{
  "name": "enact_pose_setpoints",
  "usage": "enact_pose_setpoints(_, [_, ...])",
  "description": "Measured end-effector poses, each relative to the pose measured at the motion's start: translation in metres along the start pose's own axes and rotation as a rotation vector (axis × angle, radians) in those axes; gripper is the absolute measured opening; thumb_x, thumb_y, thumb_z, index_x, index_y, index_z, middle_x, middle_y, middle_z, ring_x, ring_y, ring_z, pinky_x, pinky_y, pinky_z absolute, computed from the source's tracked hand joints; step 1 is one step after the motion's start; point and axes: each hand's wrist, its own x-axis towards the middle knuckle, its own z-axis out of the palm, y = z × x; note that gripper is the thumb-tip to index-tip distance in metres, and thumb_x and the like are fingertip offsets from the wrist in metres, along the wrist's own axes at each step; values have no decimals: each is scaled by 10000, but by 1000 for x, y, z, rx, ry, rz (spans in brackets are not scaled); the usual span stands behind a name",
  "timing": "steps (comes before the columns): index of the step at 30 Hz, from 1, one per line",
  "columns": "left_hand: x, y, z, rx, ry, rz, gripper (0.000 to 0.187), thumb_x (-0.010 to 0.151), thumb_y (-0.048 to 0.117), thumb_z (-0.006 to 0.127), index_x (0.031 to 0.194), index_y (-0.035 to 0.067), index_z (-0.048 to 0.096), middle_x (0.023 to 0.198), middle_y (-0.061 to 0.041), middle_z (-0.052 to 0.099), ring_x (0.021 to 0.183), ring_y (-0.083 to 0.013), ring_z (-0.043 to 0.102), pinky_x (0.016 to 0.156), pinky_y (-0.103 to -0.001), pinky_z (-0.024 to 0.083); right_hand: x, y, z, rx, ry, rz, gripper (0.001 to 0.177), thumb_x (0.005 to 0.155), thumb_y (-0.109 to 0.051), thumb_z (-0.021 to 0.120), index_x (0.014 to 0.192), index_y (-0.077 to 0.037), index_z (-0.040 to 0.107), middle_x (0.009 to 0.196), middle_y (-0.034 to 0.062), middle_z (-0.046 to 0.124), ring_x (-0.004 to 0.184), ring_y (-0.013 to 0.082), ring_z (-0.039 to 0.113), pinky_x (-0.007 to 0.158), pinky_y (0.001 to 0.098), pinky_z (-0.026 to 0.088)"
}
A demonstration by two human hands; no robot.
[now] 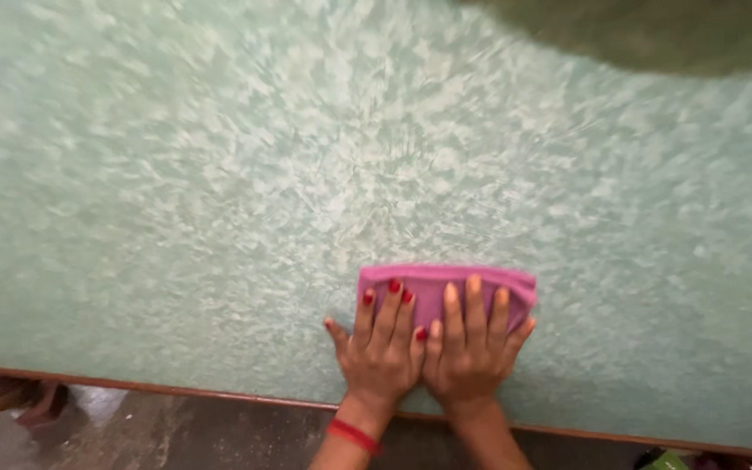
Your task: The person wipes a light green textured surface with a pink cloth, using both hands to rub the surface in repetitive strokes. The person occasionally sprays a blue liquid from a spray bottle onto the surface and continues wiping. The task is performed in a room with a bed and yellow walls.
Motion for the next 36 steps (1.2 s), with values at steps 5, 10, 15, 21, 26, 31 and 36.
enact_pose_setpoints(5, [-90, -29, 24, -36, -7, 73, 506, 1064, 401, 470, 1505, 160, 521, 1615, -19, 420, 1589, -269, 199, 1244, -667, -80, -87, -5, 32, 25, 0, -62, 476, 1068, -356, 459, 1452, -93, 563, 1572, 165, 461, 1539, 409, 265, 1254, 673, 64])
enact_pose_setpoints(10, [-154, -44, 32, -72, -132, 57, 525, 1054, 403, 501, 1499, 126, 512, 1618, -56, 400, 1573, -301, 187, 1245, -691, 21, -141, -12, 43, 29, -92, -123, 498, 1024, -364, 520, 1459, -123, 545, 1581, 127, 442, 1535, 383, 252, 1226, 674, 85])
enact_pose_setpoints(15, [-174, -38, -12, -64, -533, -41, 539, 1011, 412, 513, 1443, 91, 526, 1553, -89, 431, 1472, -318, 277, 1197, -681, 154, -148, -25, 9, 120, -261, -178, 519, 983, -331, 591, 1449, -110, 529, 1565, 121, 441, 1502, 380, 290, 1208, 691, 150])
enact_pose_setpoints(21, [-127, -27, -60, -45, -681, -28, 564, 999, 429, 480, 1441, 79, 503, 1553, -113, 410, 1483, -337, 263, 1160, -657, 150, -109, -19, -39, 185, -522, -230, 574, 965, -342, 569, 1475, -88, 498, 1550, 123, 450, 1471, 307, 327, 1172, 650, 175])
enact_pose_setpoints(26, [-35, -5, -61, -49, -341, 33, 596, 1000, 455, 508, 1495, 125, 476, 1603, -57, 385, 1528, -269, 234, 1200, -665, 51, -25, -3, -54, 90, -306, -166, 565, 994, -337, 553, 1501, -99, 480, 1610, 76, 394, 1522, 268, 276, 1204, 647, 51])
enact_pose_setpoints(31, [60, 31, -54, -95, -116, 57, 602, 1040, 397, 550, 1571, 134, 445, 1685, -45, 317, 1588, -236, 189, 1225, -613, -89, 56, 13, -72, 10, -138, -80, 527, 1025, -237, 531, 1526, -73, 505, 1639, 106, 409, 1565, 304, 260, 1199, 646, -65])
enact_pose_setpoints(36, [80, 41, -39, -131, -70, 108, 545, 1089, 337, 549, 1590, 148, 450, 1688, -43, 398, 1601, -226, 271, 1271, -563, -97, 54, 21, -48, 14, 5, 9, 422, 1102, -217, 519, 1497, -88, 591, 1591, 139, 534, 1570, 336, 348, 1294, 585, 14])
